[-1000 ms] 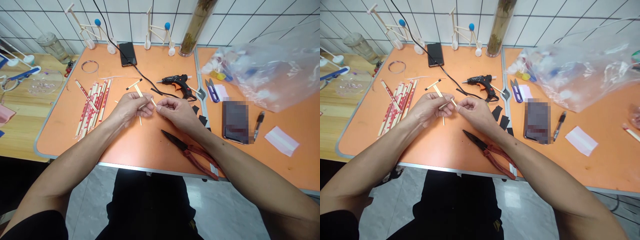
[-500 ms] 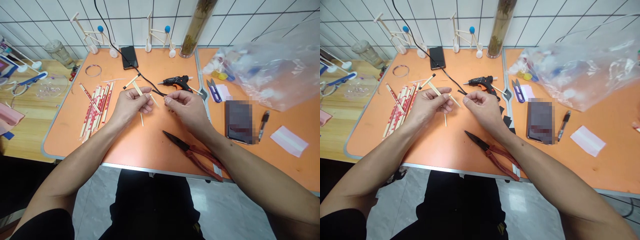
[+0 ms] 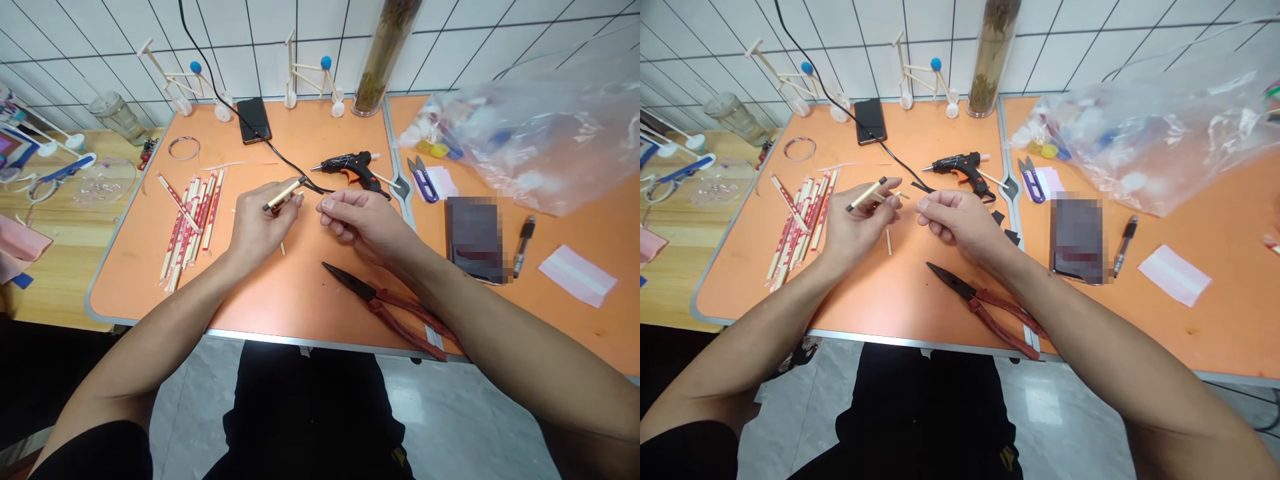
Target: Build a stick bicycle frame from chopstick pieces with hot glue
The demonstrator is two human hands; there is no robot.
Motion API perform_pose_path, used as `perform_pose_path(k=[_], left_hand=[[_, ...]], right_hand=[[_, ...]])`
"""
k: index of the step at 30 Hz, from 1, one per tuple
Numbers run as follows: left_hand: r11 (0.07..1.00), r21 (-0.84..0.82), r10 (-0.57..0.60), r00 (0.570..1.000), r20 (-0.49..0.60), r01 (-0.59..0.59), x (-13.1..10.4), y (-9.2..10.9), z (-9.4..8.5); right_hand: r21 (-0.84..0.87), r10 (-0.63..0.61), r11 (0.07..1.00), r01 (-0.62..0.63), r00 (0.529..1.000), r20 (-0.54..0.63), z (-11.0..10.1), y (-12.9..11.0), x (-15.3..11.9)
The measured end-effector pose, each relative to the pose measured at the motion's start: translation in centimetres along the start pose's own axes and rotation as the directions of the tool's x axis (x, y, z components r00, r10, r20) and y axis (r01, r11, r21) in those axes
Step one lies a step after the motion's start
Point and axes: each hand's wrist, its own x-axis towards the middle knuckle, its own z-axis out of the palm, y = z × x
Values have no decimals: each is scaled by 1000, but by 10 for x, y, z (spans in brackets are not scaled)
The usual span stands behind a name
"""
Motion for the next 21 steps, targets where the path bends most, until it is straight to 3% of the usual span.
perform_pose_path(k=[3,7,13,21], left_hand=[[969,185,153,986,70,-163,-2,-4,-3],[919,248,273,949,160,-306,-1,-9,-6],[859,366,286,929,233,-357,-1,-10,-7],[682,549,308,870,385,-484,-3,-13,-7]], right_hand=[[86,75,993,-79,996,50,1,-3,2],[121,115,985,-126,989,98,2,-6,2],[61,171,980,-188,961,219,1,-13,-3],[-23,194,980,-197,924,328,1,-18,-7]])
